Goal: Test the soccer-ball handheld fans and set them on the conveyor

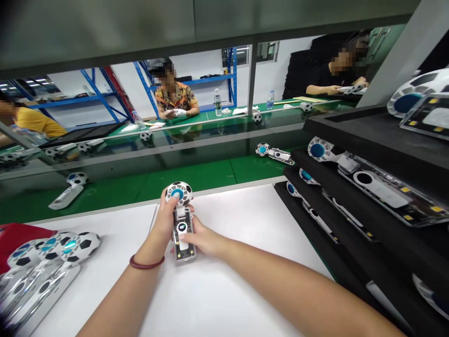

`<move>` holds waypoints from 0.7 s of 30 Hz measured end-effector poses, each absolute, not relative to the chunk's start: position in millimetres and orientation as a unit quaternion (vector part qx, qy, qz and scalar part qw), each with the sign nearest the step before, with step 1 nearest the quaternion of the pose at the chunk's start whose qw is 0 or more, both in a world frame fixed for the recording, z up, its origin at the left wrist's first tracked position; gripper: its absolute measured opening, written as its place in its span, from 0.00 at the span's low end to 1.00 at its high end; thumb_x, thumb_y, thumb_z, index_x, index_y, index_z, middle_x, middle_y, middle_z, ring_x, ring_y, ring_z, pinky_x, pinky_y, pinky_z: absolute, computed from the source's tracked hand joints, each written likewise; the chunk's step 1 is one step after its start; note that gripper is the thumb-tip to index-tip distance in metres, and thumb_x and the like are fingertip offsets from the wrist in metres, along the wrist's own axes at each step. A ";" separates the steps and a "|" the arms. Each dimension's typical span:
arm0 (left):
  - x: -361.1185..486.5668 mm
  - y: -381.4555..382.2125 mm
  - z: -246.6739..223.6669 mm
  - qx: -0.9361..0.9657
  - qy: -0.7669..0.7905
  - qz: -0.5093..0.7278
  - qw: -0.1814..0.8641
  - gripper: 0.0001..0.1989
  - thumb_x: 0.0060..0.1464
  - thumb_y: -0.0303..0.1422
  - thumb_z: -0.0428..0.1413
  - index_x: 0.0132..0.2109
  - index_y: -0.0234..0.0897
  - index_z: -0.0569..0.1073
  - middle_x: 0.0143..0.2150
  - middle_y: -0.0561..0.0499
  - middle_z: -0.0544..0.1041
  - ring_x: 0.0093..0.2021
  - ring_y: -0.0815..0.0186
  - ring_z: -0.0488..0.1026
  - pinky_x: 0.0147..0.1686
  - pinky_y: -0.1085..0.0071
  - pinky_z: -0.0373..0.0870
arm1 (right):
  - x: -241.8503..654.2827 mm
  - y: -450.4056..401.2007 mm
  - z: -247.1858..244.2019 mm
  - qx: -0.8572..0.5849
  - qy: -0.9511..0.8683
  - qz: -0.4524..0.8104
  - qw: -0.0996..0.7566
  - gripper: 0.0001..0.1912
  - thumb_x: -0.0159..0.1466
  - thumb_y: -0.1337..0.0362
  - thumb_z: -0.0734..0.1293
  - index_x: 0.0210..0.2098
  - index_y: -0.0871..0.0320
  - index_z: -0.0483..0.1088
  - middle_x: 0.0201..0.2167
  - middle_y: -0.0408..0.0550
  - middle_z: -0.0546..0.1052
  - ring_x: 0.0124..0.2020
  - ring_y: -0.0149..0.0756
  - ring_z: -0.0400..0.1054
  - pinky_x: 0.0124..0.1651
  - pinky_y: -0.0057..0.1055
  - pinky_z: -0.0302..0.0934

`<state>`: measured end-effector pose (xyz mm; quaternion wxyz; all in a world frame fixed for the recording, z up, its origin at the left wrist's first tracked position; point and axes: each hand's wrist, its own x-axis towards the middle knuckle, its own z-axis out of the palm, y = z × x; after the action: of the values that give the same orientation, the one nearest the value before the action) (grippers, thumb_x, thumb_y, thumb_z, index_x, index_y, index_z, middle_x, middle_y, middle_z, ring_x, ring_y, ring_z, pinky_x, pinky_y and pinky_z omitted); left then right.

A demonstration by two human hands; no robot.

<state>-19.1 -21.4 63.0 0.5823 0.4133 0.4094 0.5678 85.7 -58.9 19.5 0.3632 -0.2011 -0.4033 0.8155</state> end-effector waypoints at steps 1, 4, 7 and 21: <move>-19.2 -21.2 62.8 0.412 0.410 0.567 0.584 0.24 0.44 0.39 0.58 0.47 0.45 0.57 0.28 0.55 0.70 0.20 0.66 0.71 0.16 0.73 0.68 | 85.7 -58.7 18.9 -0.200 -0.403 0.816 0.364 0.42 0.49 0.55 0.72 0.55 0.52 0.44 0.37 0.46 0.69 0.32 0.37 0.69 0.39 0.40 0.62; -19.3 -21.1 62.1 0.415 0.410 0.564 0.585 0.24 0.44 0.39 0.58 0.47 0.44 0.57 0.28 0.55 0.70 0.21 0.66 0.71 0.17 0.73 0.68 | 85.8 -57.8 15.8 -0.189 -0.402 0.819 0.363 0.42 0.50 0.56 0.71 0.55 0.51 0.43 0.38 0.46 0.68 0.33 0.37 0.70 0.39 0.40 0.62; -19.5 -21.0 61.5 0.426 0.405 0.561 0.583 0.23 0.45 0.39 0.57 0.46 0.44 0.57 0.28 0.54 0.70 0.21 0.65 0.71 0.15 0.74 0.67 | 86.5 -57.0 13.5 -0.179 -0.412 0.819 0.356 0.42 0.51 0.58 0.71 0.55 0.51 0.41 0.38 0.46 0.68 0.33 0.37 0.70 0.40 0.41 0.62; -22.8 -20.8 58.6 0.449 0.392 0.554 0.581 0.20 0.47 0.39 0.55 0.46 0.44 0.57 0.28 0.55 0.70 0.21 0.65 0.71 0.14 0.75 0.66 | 87.6 -58.5 14.7 -0.198 -0.417 0.815 0.351 0.44 0.48 0.60 0.73 0.54 0.53 0.41 0.36 0.46 0.69 0.34 0.38 0.70 0.41 0.42 0.61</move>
<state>-22.8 -20.8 58.6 0.5812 0.4492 0.3922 0.5537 87.6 -58.5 14.7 0.3510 -0.1983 -0.4171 0.8145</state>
